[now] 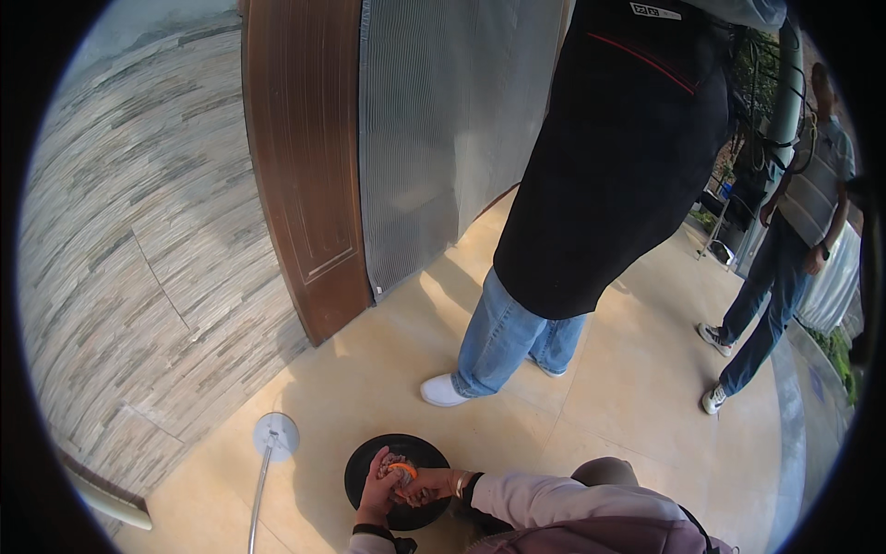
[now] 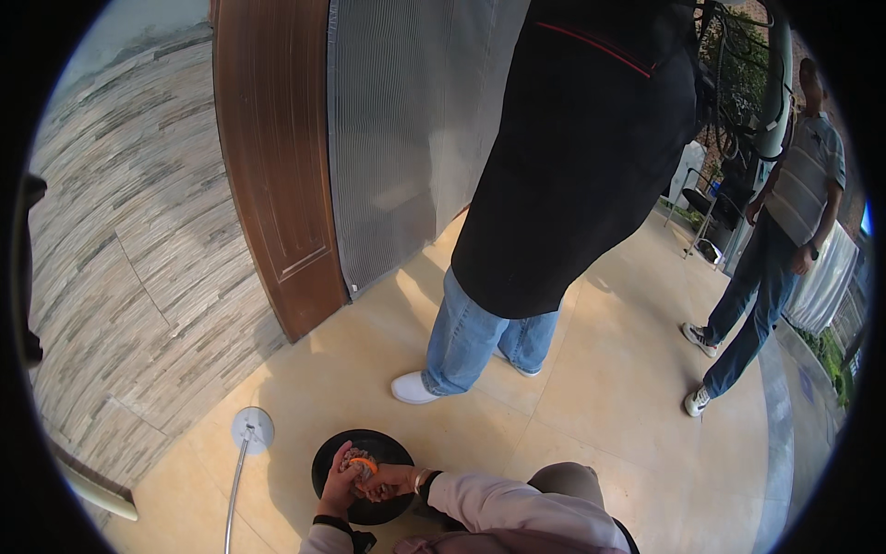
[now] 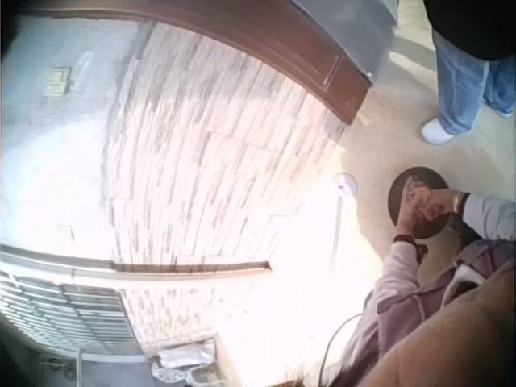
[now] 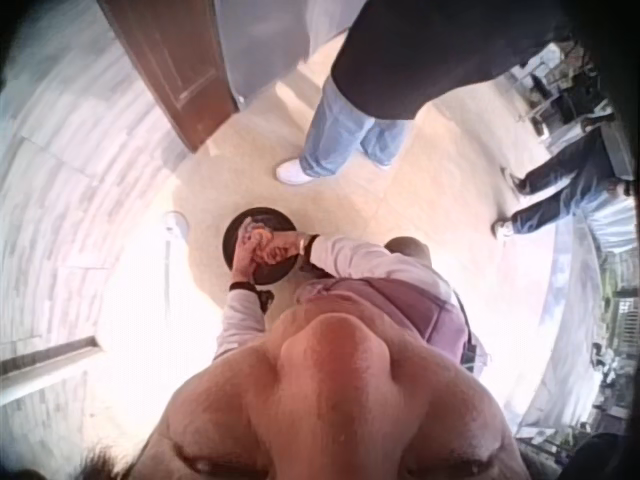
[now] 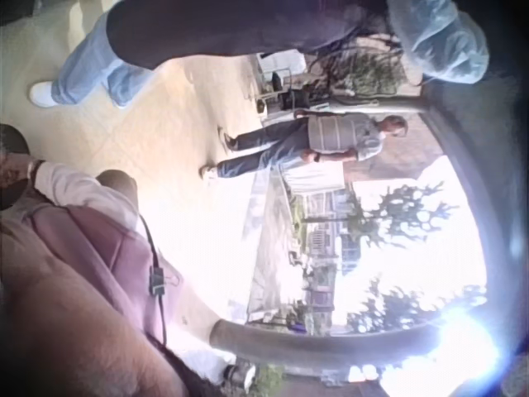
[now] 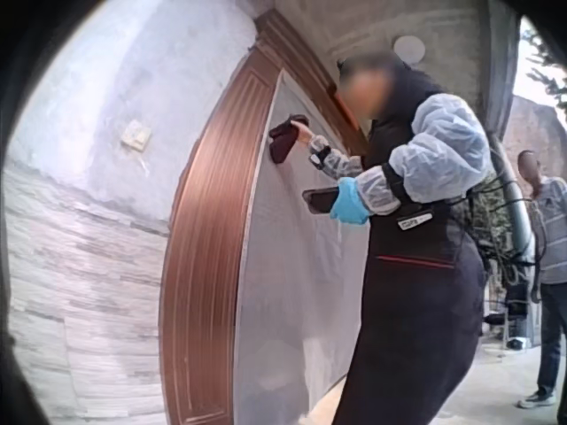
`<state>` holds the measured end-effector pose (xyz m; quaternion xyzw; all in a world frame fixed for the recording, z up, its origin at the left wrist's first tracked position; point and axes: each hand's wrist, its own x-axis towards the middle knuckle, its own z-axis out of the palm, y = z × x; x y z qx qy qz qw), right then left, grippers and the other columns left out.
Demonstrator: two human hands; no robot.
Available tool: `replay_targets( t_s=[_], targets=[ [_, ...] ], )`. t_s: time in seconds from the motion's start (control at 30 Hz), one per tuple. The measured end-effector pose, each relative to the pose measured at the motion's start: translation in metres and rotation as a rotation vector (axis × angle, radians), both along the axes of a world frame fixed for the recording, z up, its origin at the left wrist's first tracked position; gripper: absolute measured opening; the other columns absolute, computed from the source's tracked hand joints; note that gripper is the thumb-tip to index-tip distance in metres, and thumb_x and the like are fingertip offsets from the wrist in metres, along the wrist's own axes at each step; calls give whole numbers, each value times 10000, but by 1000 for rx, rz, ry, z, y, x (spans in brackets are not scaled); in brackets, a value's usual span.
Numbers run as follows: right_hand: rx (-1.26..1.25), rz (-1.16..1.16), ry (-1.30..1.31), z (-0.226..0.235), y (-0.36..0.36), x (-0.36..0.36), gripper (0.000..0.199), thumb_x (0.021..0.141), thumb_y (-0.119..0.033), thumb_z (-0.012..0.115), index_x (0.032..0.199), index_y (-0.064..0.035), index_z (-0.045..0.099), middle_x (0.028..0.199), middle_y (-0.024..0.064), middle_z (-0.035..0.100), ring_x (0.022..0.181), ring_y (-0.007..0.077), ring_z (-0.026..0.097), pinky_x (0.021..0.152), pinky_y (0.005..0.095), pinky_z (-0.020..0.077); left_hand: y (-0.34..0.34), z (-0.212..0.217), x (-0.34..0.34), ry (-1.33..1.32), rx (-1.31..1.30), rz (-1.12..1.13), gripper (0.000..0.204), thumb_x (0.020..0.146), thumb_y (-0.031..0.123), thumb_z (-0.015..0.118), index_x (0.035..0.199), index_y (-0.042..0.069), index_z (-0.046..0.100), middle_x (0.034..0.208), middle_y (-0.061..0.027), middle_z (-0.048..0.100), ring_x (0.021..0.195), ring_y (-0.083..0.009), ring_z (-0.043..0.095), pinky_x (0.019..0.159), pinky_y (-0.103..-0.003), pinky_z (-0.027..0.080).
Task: The person removes a mop head from a bucket, wrings it out, and attaches it to a mop handle. They then carry the assembled mop into a room and place it against a window.
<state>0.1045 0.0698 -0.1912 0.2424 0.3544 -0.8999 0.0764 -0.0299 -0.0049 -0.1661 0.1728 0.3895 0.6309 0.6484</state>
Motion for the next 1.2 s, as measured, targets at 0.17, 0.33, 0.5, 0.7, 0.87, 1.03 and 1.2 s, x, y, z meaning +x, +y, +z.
replay_targets(
  t_s=[0.17, 0.33, 0.5, 0.7, 0.87, 1.03, 1.2],
  targets=[
    [148, 11, -38, 9, 2, -2, 151, 741, -95, 598, 876, -46, 554, 651, 26, 569, 522, 94, 540, 403, 194, 393, 14, -2, 15, 336, -114, 33, 256, 671, 28, 643, 901, 44, 532, 814, -40, 561, 723, -133, 542, 651, -273, 472],
    [770, 194, -165, 11, -3, -6, 121, 750, -123, 577, 856, -67, 567, 733, 65, 598, 609, 186, 580, 487, 278, 440, 24, -19, 32, 558, -299, 262, 195, 645, 43, 666, 783, 42, 528, 666, -12, 519, 607, -103, 499, 544, -255, 436],
    [2360, 350, 292, -6, -8, -11, 282, 751, -238, 551, 930, -20, 536, 734, 115, 600, 628, 288, 580, 546, 329, 450, 29, -50, 35, 496, -387, 493, 83, 702, 22, 560, 772, 35, 516, 671, -57, 556, 600, -145, 544, 535, -274, 462],
    [1462, 63, -291, 3, -21, -8, 277, 754, -242, 557, 912, -15, 551, 744, 109, 611, 612, 266, 582, 532, 305, 437, 39, -81, 14, 210, -542, 354, 66, 776, 90, 507, 810, 89, 564, 728, -72, 571, 674, -186, 553, 611, -292, 458],
    [1590, 182, -186, 14, -10, -10, 256, 762, -242, 567, 894, -23, 557, 717, 93, 614, 567, 228, 573, 487, 282, 419, 42, -79, 19, 329, -564, 287, 186, 769, 160, 535, 899, 38, 589, 840, -85, 593, 759, -190, 566, 611, -307, 454],
    [1466, 357, -95, 5, 3, -9, 237, 769, -242, 577, 876, -31, 564, 691, 78, 618, 522, 190, 565, 442, 259, 400, 36, -58, 18, 514, -529, 170, 306, 791, 228, 556, 997, 3, 538, 864, -98, 588, 748, -212, 564, 622, -352, 468],
    [257, -177, -242, 8, 11, 4, 171, 802, -212, 572, 877, -58, 574, 739, 24, 599, 549, 96, 539, 410, 194, 367, 8, -26, -5, -109, -91, 49, 397, 830, 99, 533, 1207, 26, 430, 1050, -76, 542, 925, -193, 551, 753, -320, 474]
  ],
)
